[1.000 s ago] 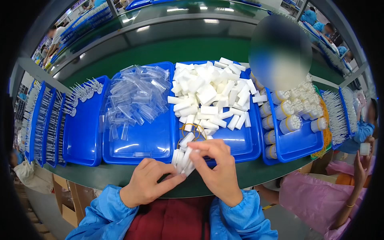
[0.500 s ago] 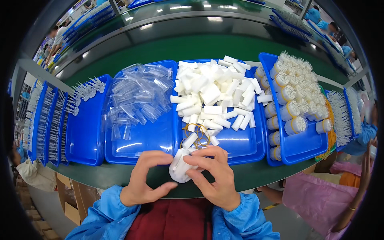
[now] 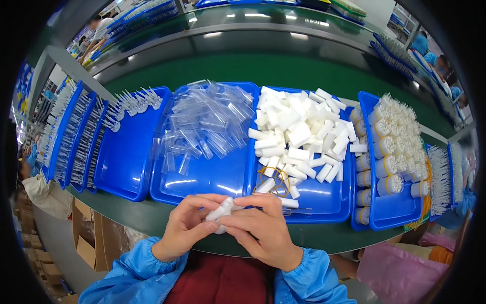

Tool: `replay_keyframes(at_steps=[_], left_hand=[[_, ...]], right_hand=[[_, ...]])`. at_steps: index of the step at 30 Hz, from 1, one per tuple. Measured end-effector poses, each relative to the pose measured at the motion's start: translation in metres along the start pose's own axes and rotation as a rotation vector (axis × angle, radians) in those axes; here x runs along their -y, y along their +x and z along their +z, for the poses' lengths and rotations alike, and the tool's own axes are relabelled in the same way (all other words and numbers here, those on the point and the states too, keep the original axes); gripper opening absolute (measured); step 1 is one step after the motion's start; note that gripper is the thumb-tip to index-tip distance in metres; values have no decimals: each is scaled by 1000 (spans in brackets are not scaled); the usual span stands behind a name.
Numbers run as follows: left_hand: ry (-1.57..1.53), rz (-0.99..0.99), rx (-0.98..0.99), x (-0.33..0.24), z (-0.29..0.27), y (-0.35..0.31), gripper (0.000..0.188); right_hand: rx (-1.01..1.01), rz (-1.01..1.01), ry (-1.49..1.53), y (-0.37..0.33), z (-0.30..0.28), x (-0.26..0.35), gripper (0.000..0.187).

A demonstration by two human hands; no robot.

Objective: Assembling small white and clear plastic tubes and caps into sprayer units and securing them with rubber bands.

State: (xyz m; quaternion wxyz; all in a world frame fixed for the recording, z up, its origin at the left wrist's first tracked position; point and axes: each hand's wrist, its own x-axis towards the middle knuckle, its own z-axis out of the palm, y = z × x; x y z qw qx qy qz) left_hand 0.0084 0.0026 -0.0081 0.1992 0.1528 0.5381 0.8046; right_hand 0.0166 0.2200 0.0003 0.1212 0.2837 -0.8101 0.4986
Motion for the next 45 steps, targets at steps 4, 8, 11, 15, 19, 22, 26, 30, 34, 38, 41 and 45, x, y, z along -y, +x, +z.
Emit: replay_keyframes(at_steps=[4,8,11,15,19,22,26,30,34,38,41,45], left_hand=[[-10,17,-191,0,-28,-11,33],[-31,58,-362,-13,-42,-17,35],[0,97,-372,-5,-52,-10,35],[39,152,-319,5,-65,-13,36],[60,218,-188,17,-77,-12,33],[34,250,-164,22,-82,-18,33],[-71,275,-177,27,-85,-21,33],[-81,295,-172,29,-86,-18,32],[-116,259,-164,13,-84,-36,30],[-64,278,-216,4,-88,-63,30],[-41,259,-300,-2,-88,-74,30],[-26,193,-427,-13,-71,-73,30]], right_hand=[[86,-60,-46,39,-1,-7,36],[-74,-48,-277,119,5,-44,40],[-148,-84,-466,189,26,-89,48],[-30,125,-592,260,72,-127,60],[336,394,-677,273,67,-121,66],[320,268,-586,250,73,-115,65],[287,69,-605,206,76,-97,57],[182,-61,-684,186,66,-83,50],[214,-318,-395,192,77,-50,47],[390,-575,-352,179,120,-39,56],[448,-601,-516,160,127,-52,56],[438,-612,-602,151,92,-46,40]])
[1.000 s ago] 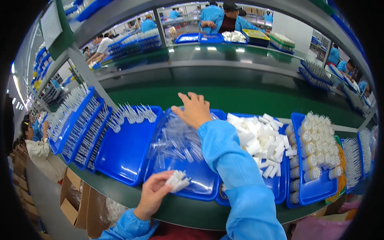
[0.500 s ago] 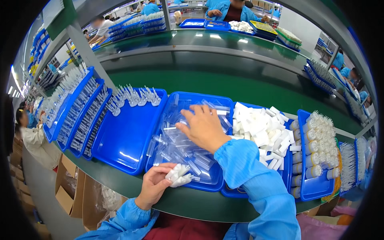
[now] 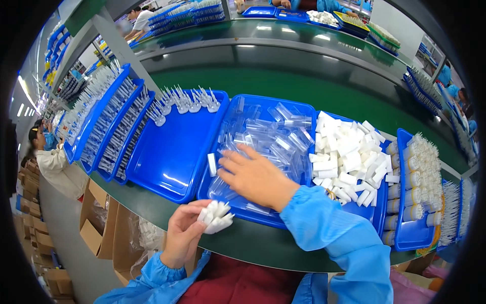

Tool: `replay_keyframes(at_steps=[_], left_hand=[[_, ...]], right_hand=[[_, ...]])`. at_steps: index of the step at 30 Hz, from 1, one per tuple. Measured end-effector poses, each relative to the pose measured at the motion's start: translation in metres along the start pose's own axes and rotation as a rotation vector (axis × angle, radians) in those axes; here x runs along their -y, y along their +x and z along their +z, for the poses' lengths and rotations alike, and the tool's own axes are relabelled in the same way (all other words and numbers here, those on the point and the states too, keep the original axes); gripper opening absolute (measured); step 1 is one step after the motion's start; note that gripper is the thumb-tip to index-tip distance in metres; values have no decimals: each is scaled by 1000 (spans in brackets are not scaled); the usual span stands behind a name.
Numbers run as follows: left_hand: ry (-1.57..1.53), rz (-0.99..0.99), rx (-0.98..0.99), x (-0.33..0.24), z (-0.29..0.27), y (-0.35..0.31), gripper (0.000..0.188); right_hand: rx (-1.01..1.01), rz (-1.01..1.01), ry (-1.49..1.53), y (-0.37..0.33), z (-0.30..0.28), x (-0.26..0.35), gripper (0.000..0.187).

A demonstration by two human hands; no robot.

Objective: Assembling small white and clear plastic tubes and caps into sprayer units and securing them with rubber bands.

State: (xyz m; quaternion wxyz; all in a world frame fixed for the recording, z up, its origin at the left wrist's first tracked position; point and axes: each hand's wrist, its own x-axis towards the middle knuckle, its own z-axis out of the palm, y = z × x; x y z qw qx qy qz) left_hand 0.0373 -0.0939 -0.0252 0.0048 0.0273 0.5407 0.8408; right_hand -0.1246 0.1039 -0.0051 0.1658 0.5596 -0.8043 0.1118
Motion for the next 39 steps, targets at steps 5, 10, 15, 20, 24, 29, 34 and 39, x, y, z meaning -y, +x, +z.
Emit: replay_keyframes(at_steps=[5,10,15,20,24,29,34,39], left_hand=[[129,50,39,-4,28,17,33],[211,74,181,8,54,29,30],[533,121,215,18,72,26,32],[821,356,258,18,86,24,36],[874,276,225,14,74,23,35],[634,141,-36,9,37,28,30],[568,144,-105,10,32,35,28],[574,95,-109,13,31,30,27]], right_hand=[[-293,377,378,-30,-65,24,29],[-286,571,514,-75,-92,63,33],[-286,747,656,-103,-86,79,26],[-454,1133,1045,-116,-67,102,16],[-396,961,830,-117,-62,93,13],[-334,682,264,-106,-50,62,19],[-64,423,69,-80,-25,62,11],[244,354,-46,-62,-25,52,16]])
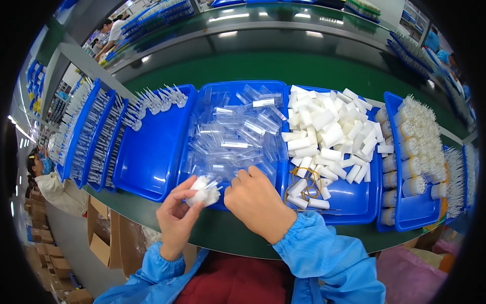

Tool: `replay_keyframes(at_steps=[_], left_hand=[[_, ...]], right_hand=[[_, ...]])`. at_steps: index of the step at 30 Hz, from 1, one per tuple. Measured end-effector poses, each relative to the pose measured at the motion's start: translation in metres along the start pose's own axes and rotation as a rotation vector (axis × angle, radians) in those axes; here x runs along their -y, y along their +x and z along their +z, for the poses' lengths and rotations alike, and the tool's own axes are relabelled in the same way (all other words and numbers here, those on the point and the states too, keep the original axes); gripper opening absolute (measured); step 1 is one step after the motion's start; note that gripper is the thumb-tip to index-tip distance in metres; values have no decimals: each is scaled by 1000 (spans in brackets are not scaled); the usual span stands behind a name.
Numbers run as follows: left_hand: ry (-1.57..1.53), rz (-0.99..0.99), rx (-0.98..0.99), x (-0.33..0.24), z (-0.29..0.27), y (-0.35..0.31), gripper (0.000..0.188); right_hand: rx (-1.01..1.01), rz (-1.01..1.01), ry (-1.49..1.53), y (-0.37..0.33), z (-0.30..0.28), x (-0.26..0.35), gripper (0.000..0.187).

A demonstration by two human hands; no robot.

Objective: Assembling small white and clear plastic tubes and caps into sprayer units and securing them with rubber bands.

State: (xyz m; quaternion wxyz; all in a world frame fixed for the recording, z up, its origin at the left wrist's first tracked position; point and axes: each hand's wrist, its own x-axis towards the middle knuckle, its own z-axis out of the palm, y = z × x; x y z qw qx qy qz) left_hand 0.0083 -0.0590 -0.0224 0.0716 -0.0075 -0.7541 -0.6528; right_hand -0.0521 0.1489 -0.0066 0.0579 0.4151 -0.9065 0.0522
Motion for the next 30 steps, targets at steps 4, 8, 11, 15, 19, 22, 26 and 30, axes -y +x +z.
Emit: replay_keyframes(at_steps=[4,8,11,15,19,22,26,30], left_hand=[[63,106,39,-3,1,1,29],[55,130,112,-15,17,6,27],[108,190,208,-16,35,8,28],[99,294,268,-34,74,14,29],[35,268,293,-43,104,13,29],[70,289,319,-44,114,10,30],[99,325,382,-41,122,10,30],[120,318,357,-43,122,8,30]], right_hand=[[-74,-16,228,-8,-25,-17,18],[-257,286,890,-37,-44,-27,35],[-554,581,1434,-58,-48,-12,41],[-853,715,1560,-82,-41,-4,39],[-937,754,1395,-105,-38,-8,34],[-931,802,1400,-119,-39,-8,34],[-1003,773,1153,-131,-30,-4,35],[-1079,769,1102,-135,-20,-5,36]])
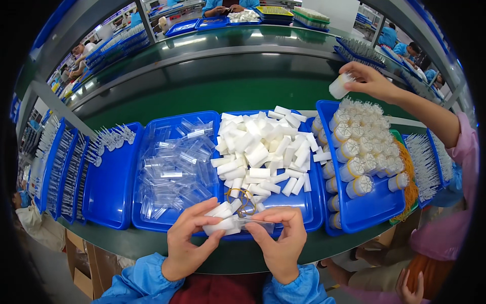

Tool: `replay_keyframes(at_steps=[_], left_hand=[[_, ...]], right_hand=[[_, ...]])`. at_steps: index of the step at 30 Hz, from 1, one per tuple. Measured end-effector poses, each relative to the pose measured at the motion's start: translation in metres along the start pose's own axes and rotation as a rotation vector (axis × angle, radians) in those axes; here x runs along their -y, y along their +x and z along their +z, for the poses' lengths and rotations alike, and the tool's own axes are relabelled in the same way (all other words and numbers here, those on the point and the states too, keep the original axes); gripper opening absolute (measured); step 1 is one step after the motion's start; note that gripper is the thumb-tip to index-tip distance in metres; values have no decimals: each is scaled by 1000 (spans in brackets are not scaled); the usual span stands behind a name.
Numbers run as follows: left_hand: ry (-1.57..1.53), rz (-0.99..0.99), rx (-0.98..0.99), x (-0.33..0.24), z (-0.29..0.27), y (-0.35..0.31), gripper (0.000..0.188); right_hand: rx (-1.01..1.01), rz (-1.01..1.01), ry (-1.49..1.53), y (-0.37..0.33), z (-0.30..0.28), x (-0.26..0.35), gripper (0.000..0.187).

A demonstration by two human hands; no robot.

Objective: Assembling small white and clear plastic tubes and caps into sprayer units and securing them with rubber bands.

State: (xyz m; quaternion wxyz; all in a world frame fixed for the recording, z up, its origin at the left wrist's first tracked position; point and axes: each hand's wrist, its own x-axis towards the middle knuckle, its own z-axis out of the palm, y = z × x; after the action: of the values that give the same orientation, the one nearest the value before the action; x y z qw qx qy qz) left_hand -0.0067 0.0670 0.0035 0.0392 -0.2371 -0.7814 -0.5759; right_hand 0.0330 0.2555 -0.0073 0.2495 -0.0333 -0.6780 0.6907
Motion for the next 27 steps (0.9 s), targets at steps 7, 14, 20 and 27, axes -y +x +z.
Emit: replay_keyframes(at_steps=[7,14,20,27], left_hand=[[59,38,3,-3,2,0,31],[-90,20,156,1,-6,3,29],[25,27,91,-3,-6,-10,33],[-217,-48,87,1,-18,-14,41]], right_hand=[[-9,47,98,-8,7,-12,41],[38,-491,-247,-9,2,-24,41],[206,374,121,11,-8,5,37],[152,249,146,-5,3,-1,37]])
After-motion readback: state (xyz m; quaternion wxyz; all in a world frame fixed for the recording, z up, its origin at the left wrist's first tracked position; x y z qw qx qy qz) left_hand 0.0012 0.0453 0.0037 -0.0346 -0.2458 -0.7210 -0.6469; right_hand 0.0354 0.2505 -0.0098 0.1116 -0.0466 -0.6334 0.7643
